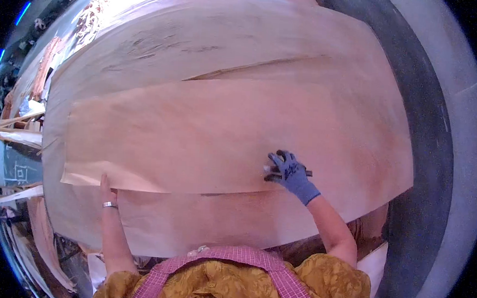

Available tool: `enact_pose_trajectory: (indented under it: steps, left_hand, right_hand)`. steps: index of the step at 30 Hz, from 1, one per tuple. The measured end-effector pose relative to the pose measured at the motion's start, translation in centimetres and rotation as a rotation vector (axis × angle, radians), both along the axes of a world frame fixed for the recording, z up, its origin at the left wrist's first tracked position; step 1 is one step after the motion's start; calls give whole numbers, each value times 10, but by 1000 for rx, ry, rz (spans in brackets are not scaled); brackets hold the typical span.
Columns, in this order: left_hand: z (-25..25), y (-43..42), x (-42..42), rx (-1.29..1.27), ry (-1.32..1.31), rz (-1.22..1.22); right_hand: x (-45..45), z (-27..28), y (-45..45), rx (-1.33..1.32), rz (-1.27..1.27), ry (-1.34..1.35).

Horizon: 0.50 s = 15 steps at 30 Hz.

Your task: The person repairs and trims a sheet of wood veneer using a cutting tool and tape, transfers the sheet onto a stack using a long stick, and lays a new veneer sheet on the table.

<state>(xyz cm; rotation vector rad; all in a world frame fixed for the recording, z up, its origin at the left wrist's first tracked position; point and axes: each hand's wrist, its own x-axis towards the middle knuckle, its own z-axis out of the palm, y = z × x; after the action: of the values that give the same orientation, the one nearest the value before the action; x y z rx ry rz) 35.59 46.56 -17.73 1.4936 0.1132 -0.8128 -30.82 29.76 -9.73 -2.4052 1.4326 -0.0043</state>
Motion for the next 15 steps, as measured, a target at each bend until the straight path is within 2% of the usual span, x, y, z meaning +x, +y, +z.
enact_pose_trajectory:
  steps: [2, 4, 7, 11, 15]
  left_hand:
    - [4, 0, -3, 91, -121, -106]
    - [6, -15, 1, 122, -139, -107]
    - [15, -42, 10, 49, -66, 34]
    - [45, -68, 15, 131, -105, -56]
    - [58, -86, 29, 80, -80, -50]
  right_hand:
    - [-21, 4, 24, 54, 2, 12]
    - [-35, 3, 33, 58, 6, 63]
    - [-43, 15, 41, 81, -3, 222]
    - [-63, -7, 43, -39, -21, 161]
    - [-72, 5, 22, -111, -36, 177]
